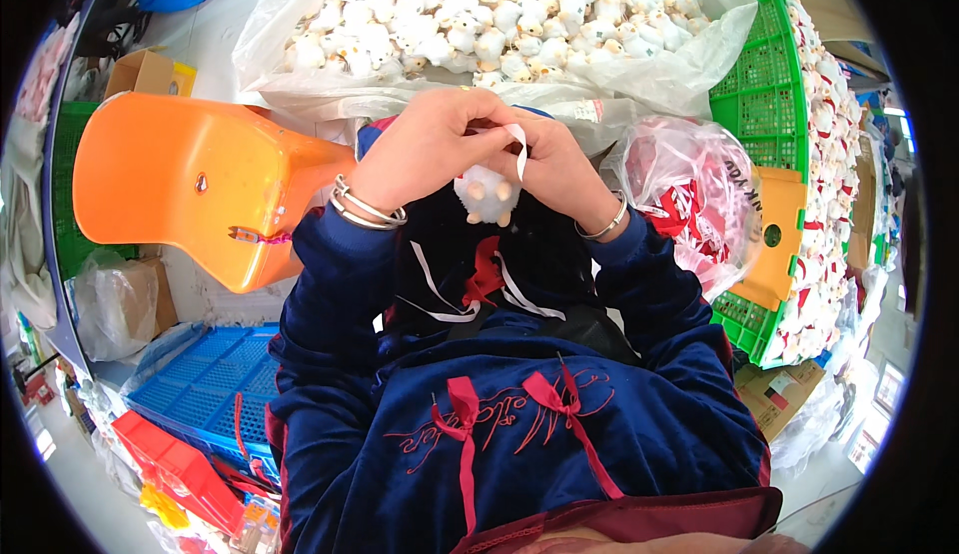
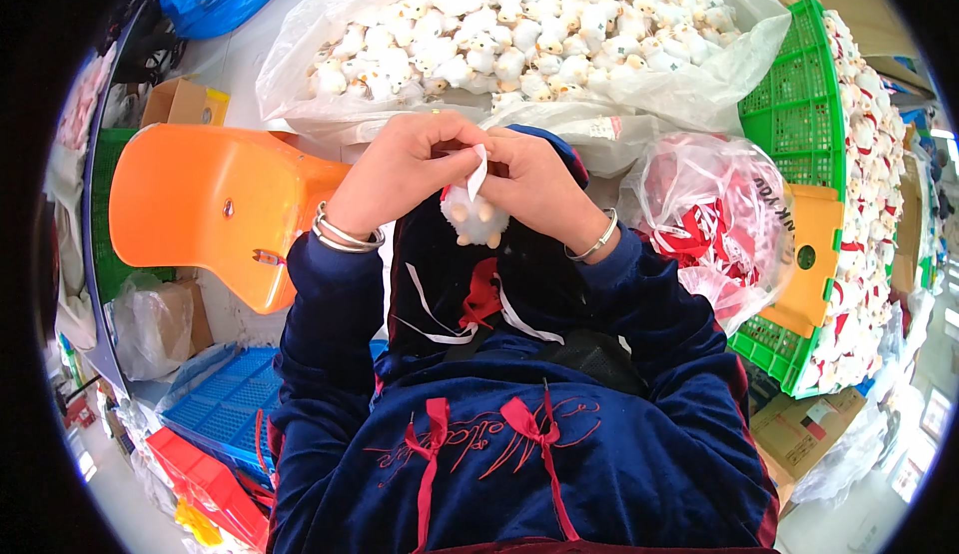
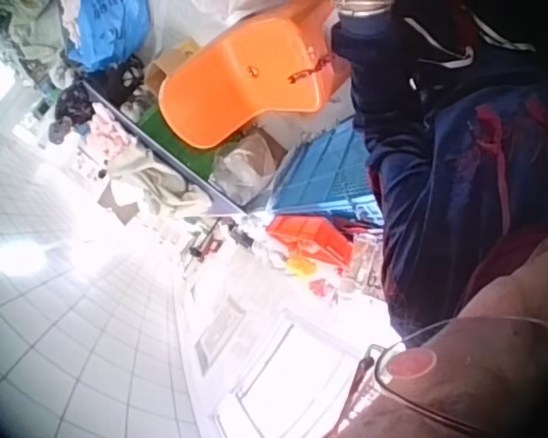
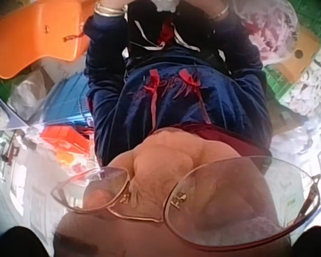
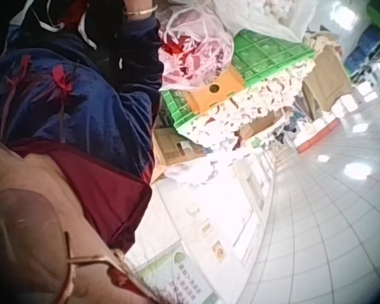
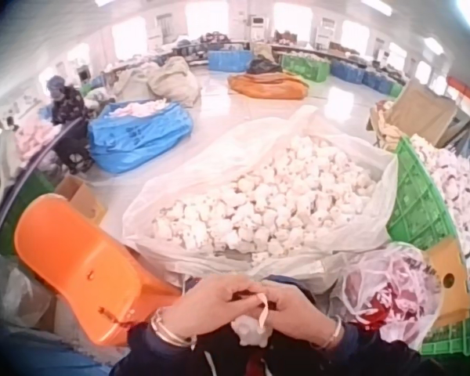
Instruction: The person sits on the floor and ties red ribbons around the necks of small white plush toys. They pick up each toy, wrap the ribbon, tie a knot, and place the finished toy into a green crate.
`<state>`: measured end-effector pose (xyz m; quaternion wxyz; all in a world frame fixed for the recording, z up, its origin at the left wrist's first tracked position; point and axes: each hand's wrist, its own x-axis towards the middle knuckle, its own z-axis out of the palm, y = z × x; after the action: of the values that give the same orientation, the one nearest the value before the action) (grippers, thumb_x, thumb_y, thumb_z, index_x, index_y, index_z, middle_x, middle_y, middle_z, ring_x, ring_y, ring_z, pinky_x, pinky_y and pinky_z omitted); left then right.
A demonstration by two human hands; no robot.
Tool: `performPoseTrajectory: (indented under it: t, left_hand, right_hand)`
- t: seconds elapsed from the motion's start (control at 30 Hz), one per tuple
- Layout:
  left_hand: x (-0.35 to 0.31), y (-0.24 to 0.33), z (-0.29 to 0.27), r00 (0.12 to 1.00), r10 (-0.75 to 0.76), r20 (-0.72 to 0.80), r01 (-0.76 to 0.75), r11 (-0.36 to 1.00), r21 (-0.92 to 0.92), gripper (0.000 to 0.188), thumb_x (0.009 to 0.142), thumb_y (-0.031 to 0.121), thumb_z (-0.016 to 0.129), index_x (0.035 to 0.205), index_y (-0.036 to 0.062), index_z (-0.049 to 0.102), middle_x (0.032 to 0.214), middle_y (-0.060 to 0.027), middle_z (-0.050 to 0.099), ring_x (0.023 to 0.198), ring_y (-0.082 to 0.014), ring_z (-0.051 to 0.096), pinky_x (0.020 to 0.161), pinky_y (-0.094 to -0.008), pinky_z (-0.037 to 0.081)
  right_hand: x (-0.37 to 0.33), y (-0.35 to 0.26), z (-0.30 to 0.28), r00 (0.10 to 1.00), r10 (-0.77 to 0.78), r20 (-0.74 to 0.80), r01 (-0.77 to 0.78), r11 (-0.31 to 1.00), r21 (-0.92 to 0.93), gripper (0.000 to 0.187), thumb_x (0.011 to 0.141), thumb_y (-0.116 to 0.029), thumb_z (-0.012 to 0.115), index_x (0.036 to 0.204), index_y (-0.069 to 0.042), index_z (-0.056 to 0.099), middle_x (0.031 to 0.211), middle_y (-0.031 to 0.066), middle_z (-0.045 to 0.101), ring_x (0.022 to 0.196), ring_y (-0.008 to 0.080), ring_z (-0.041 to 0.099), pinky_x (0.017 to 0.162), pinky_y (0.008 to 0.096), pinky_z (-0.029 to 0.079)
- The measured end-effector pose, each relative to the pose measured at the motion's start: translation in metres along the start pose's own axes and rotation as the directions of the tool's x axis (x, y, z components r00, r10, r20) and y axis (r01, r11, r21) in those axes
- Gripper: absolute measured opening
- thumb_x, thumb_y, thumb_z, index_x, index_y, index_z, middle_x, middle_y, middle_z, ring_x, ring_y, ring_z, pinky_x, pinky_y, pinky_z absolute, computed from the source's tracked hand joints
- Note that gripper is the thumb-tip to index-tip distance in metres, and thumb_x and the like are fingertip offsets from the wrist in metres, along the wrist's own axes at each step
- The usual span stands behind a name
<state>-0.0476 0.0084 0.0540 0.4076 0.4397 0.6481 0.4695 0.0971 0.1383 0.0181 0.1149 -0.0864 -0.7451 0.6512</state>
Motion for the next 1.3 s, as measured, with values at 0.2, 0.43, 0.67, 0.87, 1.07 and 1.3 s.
performPoseTrajectory:
  t: [0.2,0.43,0.67,0.87,1.07,1.3]
  left_hand:
    - [-0.009,-0.014,0.021,0.851,0.089,-0.518,-0.184,0.974,-0.134,0.014,0.094,0.003,0.066,0.108,0.0006,0.067,0.093,-0.0010,0.067,0.076,-0.0074,0.057,0.069,-0.0247,0.048]
    - [-0.028,-0.032,0.066,0.792,0.146,-0.593,-0.134,0.989,0.065,0.017,0.087,0.003,0.072,0.104,0.0015,0.068,0.085,-0.0087,0.062,0.068,-0.0184,0.059,0.061,-0.0310,0.049]
    - [-0.023,-0.041,0.061,0.828,0.076,-0.555,-0.039,0.996,0.078,0.015,0.088,0.005,0.073,0.103,0.0006,0.071,0.082,-0.0080,0.063,0.066,-0.0168,0.060,0.061,-0.0297,0.049]
    - [-0.022,-0.047,0.058,0.837,0.165,-0.522,-0.129,0.986,0.105,0.011,0.091,0.004,0.073,0.102,0.0013,0.072,0.081,-0.0006,0.062,0.066,-0.0064,0.052,0.061,-0.0221,0.044]
    - [-0.023,-0.049,0.050,0.899,0.013,-0.438,-0.021,1.000,-0.014,0.015,0.091,0.004,0.074,0.105,0.0017,0.070,0.078,0.0032,0.063,0.068,-0.0037,0.053,0.063,-0.0207,0.045]
    - [-0.020,-0.046,0.051,0.895,0.012,-0.446,-0.048,0.996,-0.069,0.014,0.091,0.003,0.073,0.104,-0.0004,0.071,0.084,0.0015,0.068,0.074,-0.0040,0.059,0.066,-0.0214,0.048]
  right_hand:
    - [-0.002,0.004,-0.002,0.993,0.114,-0.013,-0.114,0.993,0.002,0.015,0.095,-0.012,0.069,0.104,0.000,0.073,0.094,0.0047,0.071,0.086,0.0095,0.064,0.077,0.0268,0.051]
    - [0.000,0.007,-0.007,0.992,0.114,-0.057,-0.122,0.979,-0.164,0.016,0.096,-0.013,0.065,0.097,0.000,0.073,0.084,0.0036,0.070,0.074,0.0081,0.061,0.066,0.0265,0.050]
    - [-0.006,0.001,-0.012,0.971,0.214,-0.102,-0.219,0.975,-0.043,0.016,0.096,-0.013,0.065,0.102,0.001,0.070,0.080,0.0017,0.064,0.074,0.0059,0.057,0.066,0.0247,0.047]
    - [-0.004,-0.018,-0.035,0.999,0.008,-0.042,-0.022,0.939,-0.343,0.013,0.095,-0.009,0.065,0.100,0.000,0.072,0.082,0.0080,0.066,0.073,0.0156,0.061,0.067,0.0289,0.048]
    - [-0.001,-0.045,-0.051,0.993,-0.055,0.106,0.102,0.855,-0.509,0.012,0.091,-0.008,0.067,0.099,-0.001,0.072,0.083,0.0134,0.066,0.074,0.0274,0.063,0.068,0.0345,0.049]
    - [0.016,-0.060,-0.054,0.921,-0.128,0.367,0.315,0.797,-0.514,0.014,0.090,-0.013,0.070,0.099,-0.003,0.072,0.082,0.0096,0.064,0.073,0.0270,0.062,0.065,0.0356,0.047]
